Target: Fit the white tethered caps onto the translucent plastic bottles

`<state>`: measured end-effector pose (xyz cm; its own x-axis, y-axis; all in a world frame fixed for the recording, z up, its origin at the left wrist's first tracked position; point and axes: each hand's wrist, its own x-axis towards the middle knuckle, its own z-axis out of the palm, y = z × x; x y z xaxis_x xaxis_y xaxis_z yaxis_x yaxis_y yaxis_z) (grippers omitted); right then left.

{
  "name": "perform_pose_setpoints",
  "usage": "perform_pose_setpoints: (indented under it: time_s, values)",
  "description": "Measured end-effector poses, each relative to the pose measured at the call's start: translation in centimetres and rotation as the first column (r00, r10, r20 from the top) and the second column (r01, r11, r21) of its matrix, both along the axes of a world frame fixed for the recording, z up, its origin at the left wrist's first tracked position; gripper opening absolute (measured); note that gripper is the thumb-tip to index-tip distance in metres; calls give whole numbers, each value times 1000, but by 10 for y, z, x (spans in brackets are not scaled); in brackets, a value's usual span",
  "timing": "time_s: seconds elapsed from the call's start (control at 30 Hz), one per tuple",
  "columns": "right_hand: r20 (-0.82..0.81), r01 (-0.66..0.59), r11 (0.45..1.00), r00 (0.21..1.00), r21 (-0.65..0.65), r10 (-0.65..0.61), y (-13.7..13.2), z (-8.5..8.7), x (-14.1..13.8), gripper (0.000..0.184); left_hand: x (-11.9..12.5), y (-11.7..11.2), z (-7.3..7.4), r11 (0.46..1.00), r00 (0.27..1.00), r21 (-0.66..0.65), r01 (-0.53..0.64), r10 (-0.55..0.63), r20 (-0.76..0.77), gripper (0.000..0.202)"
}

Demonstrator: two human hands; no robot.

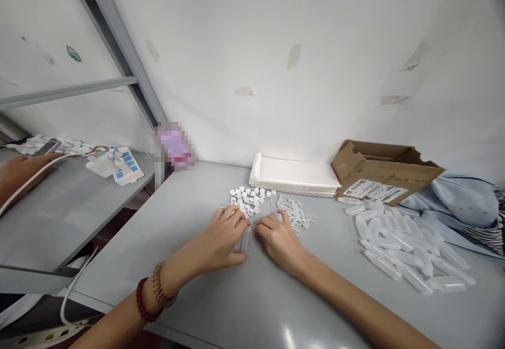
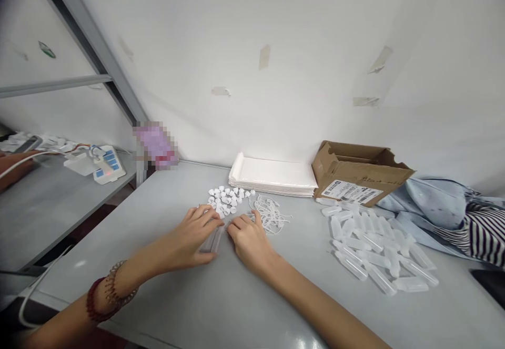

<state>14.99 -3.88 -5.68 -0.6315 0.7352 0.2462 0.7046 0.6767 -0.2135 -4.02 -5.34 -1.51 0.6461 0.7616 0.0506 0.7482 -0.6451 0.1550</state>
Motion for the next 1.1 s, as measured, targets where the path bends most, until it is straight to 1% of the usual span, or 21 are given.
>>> perform_pose_setpoints:
  time_s: [0.17, 0.37, 0.5, 0.6, 0.7, 0.8, 1.0, 1.1]
  values:
    - [-9, -14, 1000, 1000, -3, 14, -1, 2, 1, 26, -1, 0, -3, 1000, 1000, 2, 6, -6, 15, 38]
    - [-52, -23, 1000, 998, -3, 23, 1, 11, 11, 31, -1, 1, -2, 1000, 999, -12, 16, -15, 41, 44]
    - [-137, 12, 1000, 990, 15, -10, 8, 18, 26, 35, -1, 0, -1, 999, 999, -36, 25, -24, 40, 44]
    - [-203, 70, 997, 977, 28, -62, 13, 22, 41, 34, -1, 0, -1, 999, 998, -32, 31, -28, 61, 53]
    - [-233, 120, 992, 967, 47, -106, 13, 25, 62, 33, 2, 0, 1, 999, 996, -24, 31, -28, 85, 60]
    - [-241, 185, 980, 957, 77, -161, 9, 27, 87, 32, 12, 3, 3, 999, 993, 4, 43, -43, 107, 54]
    - [-223, 341, 935, 923, 97, -313, -8, 25, 143, 28, 50, 16, 2, 997, 992, 51, 55, -60, 111, 18]
    - [-217, 414, 905, 896, 95, -387, -13, 21, 165, 25, 70, 24, -1, 997, 996, 64, 37, -41, 75, 13]
